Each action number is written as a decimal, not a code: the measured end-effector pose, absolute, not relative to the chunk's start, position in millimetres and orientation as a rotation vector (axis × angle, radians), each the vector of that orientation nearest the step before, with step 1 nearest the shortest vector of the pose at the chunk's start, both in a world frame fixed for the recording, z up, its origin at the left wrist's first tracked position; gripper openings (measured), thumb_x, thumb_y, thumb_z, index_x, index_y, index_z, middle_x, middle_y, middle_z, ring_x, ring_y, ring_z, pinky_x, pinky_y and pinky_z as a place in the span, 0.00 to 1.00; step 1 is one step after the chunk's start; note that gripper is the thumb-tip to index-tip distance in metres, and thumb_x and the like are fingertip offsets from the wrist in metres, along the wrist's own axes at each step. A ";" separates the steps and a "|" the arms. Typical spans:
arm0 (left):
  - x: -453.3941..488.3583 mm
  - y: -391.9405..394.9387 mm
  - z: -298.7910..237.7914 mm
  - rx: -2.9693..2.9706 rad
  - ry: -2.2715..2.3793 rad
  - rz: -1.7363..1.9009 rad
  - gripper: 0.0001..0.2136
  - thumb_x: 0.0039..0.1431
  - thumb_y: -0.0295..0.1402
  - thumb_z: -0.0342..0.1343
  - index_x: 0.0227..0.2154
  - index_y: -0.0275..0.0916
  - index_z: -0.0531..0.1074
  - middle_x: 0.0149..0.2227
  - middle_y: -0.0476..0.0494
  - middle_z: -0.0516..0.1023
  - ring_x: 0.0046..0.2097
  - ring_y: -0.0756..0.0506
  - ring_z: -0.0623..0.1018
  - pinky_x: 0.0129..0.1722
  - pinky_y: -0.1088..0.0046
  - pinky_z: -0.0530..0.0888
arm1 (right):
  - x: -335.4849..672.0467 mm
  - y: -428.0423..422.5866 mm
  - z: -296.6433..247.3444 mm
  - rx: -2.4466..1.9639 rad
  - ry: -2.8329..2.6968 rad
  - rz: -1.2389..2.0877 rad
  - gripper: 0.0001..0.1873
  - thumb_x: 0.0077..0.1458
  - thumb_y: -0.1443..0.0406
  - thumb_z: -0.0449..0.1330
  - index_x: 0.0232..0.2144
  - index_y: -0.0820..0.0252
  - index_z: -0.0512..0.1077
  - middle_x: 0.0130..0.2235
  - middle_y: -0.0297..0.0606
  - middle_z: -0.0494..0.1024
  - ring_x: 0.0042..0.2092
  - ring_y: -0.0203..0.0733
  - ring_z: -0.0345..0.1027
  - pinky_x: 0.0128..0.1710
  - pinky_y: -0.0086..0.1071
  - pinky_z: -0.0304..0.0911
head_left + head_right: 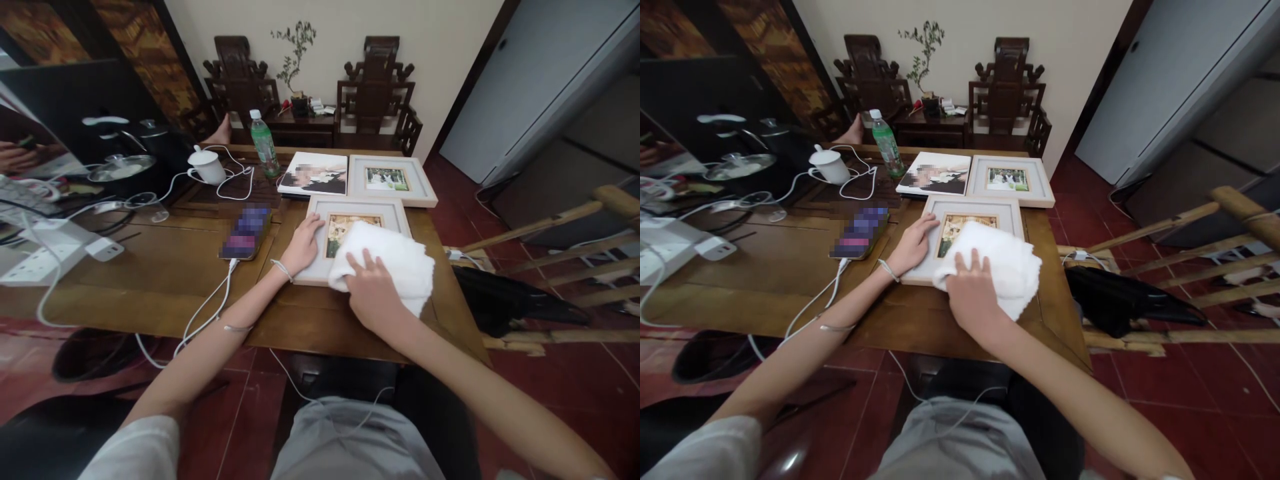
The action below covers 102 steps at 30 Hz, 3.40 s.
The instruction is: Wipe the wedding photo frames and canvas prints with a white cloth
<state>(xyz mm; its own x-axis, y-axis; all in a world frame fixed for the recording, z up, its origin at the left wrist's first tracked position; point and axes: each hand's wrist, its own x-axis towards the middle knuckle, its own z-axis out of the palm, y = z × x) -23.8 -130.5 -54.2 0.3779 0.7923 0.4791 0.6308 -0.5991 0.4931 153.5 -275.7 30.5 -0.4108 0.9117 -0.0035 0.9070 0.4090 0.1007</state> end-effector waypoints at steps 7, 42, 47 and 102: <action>-25.7 -131.4 -54.1 2.459 1.250 0.987 0.24 0.55 0.15 0.43 0.54 0.30 0.70 0.62 0.32 0.70 0.67 0.39 0.64 0.67 0.53 0.61 | 138.6 -273.1 17.9 1.552 2.739 0.214 0.21 0.60 0.75 0.49 0.45 0.62 0.81 0.65 0.49 0.65 0.65 0.64 0.57 0.61 0.55 0.56; -25.4 -134.3 -48.1 2.448 1.199 1.001 0.26 0.52 0.15 0.44 0.52 0.35 0.74 0.58 0.40 0.75 0.66 0.39 0.66 0.67 0.51 0.63 | 166.5 -117.2 24.7 1.579 2.705 0.452 0.21 0.62 0.76 0.46 0.48 0.69 0.76 0.67 0.43 0.62 0.70 0.55 0.44 0.66 0.53 0.44; -26.0 -132.1 -51.2 2.449 1.211 0.986 0.25 0.52 0.15 0.44 0.51 0.35 0.74 0.58 0.39 0.75 0.66 0.39 0.66 0.67 0.53 0.62 | 225.0 -116.6 26.6 1.730 2.512 0.460 0.24 0.57 0.79 0.48 0.52 0.72 0.74 0.62 0.52 0.69 0.69 0.59 0.48 0.65 0.56 0.45; -27.6 -132.5 -49.7 2.452 1.187 0.971 0.26 0.54 0.16 0.44 0.55 0.34 0.71 0.60 0.38 0.72 0.67 0.39 0.65 0.68 0.53 0.61 | 212.8 -182.1 37.4 1.581 2.564 0.325 0.27 0.54 0.78 0.48 0.53 0.66 0.74 0.64 0.52 0.65 0.62 0.56 0.60 0.54 0.43 0.60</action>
<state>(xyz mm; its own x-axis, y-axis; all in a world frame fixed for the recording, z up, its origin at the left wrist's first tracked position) -27.6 -132.5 -49.7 0.4461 0.7683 0.4591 0.6024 -0.6371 0.4809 212.8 -182.1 37.4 -0.4507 0.8925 0.0171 0.8685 0.4340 0.2397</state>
